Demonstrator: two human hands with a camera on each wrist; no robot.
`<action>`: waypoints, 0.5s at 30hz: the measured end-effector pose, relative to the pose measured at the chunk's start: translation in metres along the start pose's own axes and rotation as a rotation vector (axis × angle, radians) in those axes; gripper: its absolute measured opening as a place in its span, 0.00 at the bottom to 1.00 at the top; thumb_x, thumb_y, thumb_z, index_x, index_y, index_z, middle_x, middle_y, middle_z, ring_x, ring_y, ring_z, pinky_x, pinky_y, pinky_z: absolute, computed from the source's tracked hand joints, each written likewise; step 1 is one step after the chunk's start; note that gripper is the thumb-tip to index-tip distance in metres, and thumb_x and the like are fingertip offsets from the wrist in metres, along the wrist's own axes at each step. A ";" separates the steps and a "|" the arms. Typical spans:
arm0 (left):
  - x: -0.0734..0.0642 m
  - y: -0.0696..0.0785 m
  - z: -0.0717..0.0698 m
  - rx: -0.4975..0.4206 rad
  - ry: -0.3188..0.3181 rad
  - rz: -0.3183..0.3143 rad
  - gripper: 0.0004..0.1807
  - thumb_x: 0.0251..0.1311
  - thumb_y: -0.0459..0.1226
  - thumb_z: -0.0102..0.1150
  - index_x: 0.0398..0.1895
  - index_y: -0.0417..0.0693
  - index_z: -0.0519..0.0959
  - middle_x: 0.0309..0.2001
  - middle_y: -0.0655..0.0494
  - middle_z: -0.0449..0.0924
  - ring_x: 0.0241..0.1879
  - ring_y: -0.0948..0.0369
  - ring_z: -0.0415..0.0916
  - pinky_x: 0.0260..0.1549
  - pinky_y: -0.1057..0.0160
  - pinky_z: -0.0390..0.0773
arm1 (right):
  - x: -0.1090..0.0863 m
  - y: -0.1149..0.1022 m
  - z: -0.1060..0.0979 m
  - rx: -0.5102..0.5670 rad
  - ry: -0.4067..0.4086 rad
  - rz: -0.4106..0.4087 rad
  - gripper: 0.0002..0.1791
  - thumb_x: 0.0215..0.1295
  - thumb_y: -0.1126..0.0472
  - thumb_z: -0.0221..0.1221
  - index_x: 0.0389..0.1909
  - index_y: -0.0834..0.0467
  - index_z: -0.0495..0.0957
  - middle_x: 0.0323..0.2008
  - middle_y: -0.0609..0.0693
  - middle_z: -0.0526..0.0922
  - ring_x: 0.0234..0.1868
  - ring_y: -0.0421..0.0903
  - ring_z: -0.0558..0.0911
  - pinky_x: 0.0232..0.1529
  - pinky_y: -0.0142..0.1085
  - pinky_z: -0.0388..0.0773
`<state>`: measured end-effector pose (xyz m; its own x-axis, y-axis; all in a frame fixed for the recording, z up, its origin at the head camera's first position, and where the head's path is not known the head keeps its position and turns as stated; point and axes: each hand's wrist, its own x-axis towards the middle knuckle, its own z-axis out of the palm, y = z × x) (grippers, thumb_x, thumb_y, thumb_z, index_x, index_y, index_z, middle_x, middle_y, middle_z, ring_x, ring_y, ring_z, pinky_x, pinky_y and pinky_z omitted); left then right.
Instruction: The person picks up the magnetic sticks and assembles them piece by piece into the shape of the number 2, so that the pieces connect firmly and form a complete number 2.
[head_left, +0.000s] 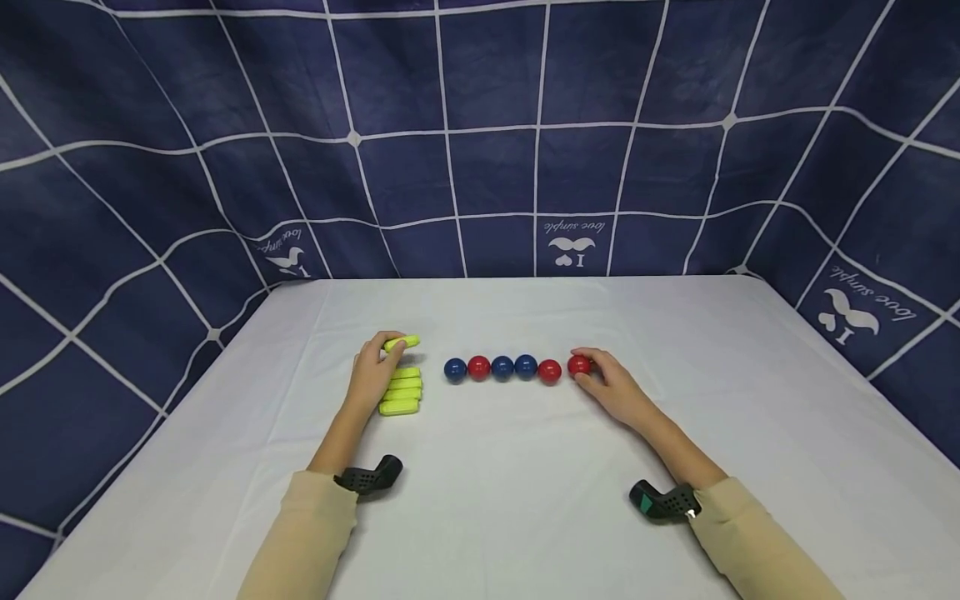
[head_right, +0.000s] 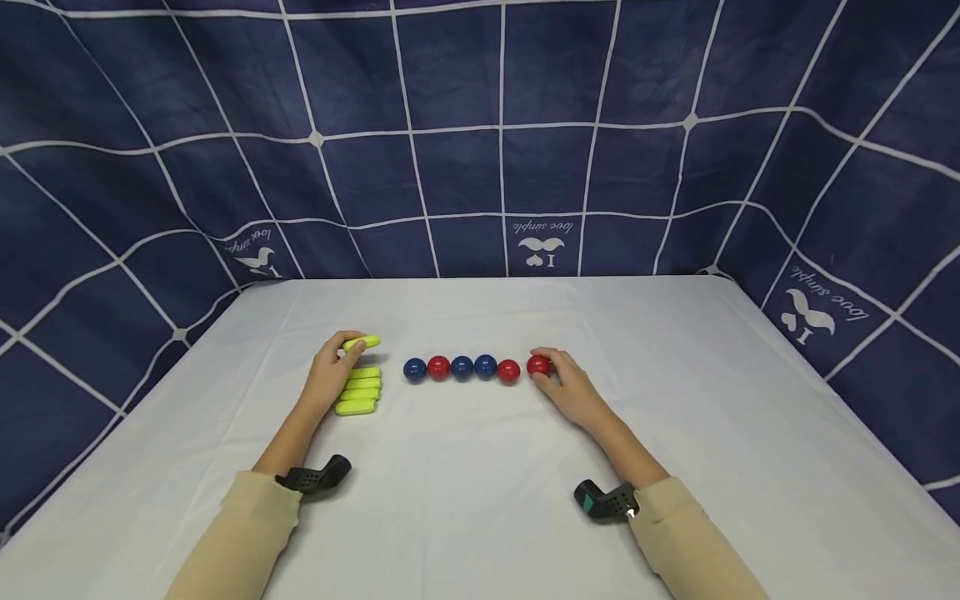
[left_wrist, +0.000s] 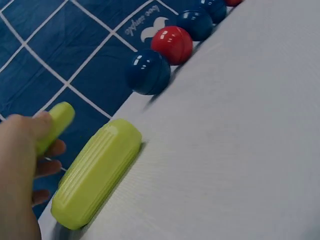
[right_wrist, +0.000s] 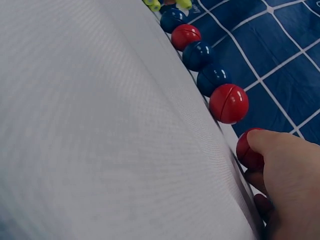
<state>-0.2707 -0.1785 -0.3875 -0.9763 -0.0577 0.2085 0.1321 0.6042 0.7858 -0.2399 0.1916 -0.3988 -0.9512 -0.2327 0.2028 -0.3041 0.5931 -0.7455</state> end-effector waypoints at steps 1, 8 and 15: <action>0.000 0.003 0.001 -0.025 0.016 0.010 0.22 0.64 0.52 0.44 0.53 0.48 0.70 0.47 0.48 0.71 0.47 0.54 0.63 0.45 0.56 0.60 | 0.000 0.000 0.000 0.001 0.005 0.001 0.24 0.64 0.58 0.53 0.60 0.59 0.64 0.57 0.61 0.68 0.57 0.56 0.69 0.59 0.52 0.63; -0.005 0.029 0.014 -0.168 0.062 0.057 0.15 0.61 0.46 0.53 0.46 0.48 0.75 0.38 0.51 0.72 0.37 0.60 0.63 0.34 0.65 0.62 | 0.001 0.000 -0.001 -0.016 0.045 0.013 0.24 0.63 0.54 0.54 0.58 0.58 0.66 0.52 0.59 0.71 0.50 0.53 0.72 0.52 0.48 0.69; -0.020 0.064 0.039 -0.265 0.060 0.079 0.11 0.58 0.41 0.57 0.42 0.48 0.78 0.35 0.54 0.76 0.31 0.63 0.64 0.27 0.71 0.64 | 0.002 0.000 -0.001 -0.019 0.067 0.029 0.24 0.64 0.49 0.52 0.57 0.58 0.67 0.47 0.57 0.75 0.45 0.50 0.73 0.46 0.42 0.71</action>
<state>-0.2497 -0.1077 -0.3642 -0.9504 -0.0699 0.3031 0.2556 0.3799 0.8890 -0.2423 0.1919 -0.3980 -0.9608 -0.1634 0.2239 -0.2767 0.6133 -0.7398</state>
